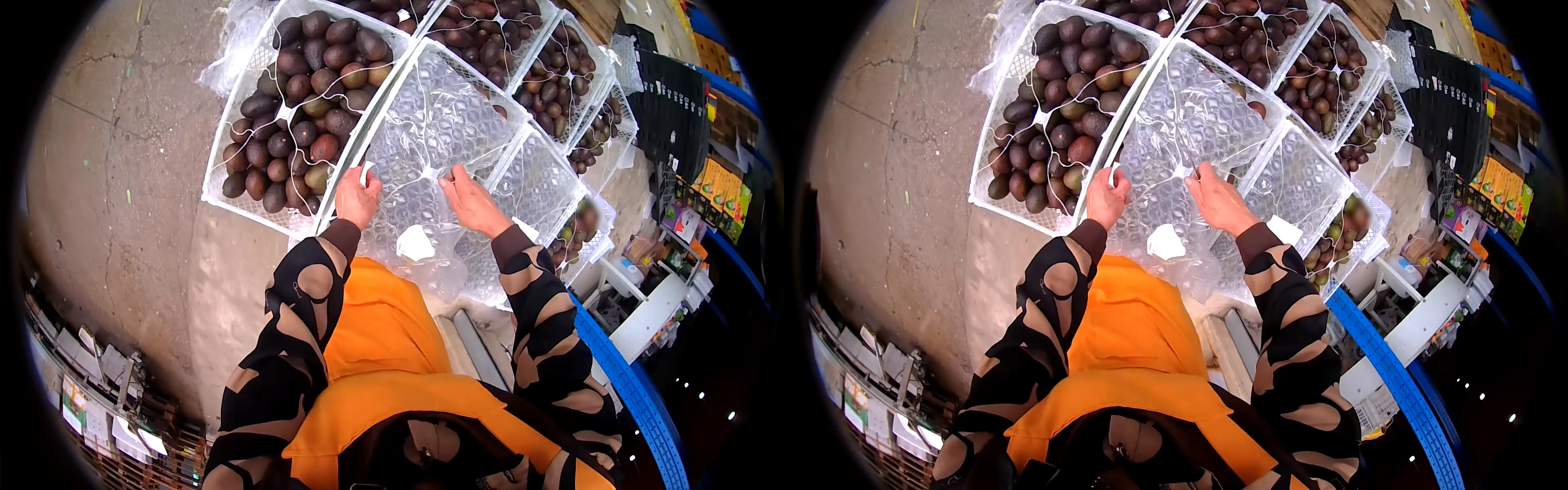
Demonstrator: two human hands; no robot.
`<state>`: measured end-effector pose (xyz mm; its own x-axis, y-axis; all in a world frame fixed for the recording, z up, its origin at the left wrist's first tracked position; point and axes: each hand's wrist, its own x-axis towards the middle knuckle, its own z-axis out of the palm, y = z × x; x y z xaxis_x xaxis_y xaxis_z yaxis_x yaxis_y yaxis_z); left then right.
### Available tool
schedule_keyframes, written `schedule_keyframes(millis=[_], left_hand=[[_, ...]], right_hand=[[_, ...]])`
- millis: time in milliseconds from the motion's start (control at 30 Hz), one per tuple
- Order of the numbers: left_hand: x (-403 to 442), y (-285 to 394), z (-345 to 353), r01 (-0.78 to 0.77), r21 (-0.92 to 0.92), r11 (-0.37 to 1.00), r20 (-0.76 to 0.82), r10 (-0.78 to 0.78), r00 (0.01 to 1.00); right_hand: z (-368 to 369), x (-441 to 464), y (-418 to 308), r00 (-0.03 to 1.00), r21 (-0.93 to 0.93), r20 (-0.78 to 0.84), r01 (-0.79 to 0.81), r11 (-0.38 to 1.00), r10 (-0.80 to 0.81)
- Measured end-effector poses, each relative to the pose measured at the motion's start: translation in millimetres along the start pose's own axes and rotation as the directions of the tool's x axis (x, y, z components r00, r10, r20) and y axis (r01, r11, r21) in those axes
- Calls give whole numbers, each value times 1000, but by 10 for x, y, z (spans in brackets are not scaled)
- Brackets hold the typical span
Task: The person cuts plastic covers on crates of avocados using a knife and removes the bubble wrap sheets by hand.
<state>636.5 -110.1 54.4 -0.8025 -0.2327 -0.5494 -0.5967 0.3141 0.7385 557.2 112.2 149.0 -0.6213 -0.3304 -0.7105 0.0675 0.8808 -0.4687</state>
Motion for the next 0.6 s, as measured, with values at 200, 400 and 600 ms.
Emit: schedule_keyframes(millis=[200, 400, 600], left_hand=[[-605, -331, 100, 11, 133, 991, -380, 41, 924], [-999, -367, 396, 265, -117, 957, -291, -288, 912], [-911, -217, 360, 16, 518, 855, 358, -234, 904]], right_hand=[[28, -131, -459, 820, 508, -572, 370, 778, -16], [401, -463, -313, 858, 772, -417, 159, 615, 301], [955, -500, 97, 886, 537, -368, -46, 843, 282]])
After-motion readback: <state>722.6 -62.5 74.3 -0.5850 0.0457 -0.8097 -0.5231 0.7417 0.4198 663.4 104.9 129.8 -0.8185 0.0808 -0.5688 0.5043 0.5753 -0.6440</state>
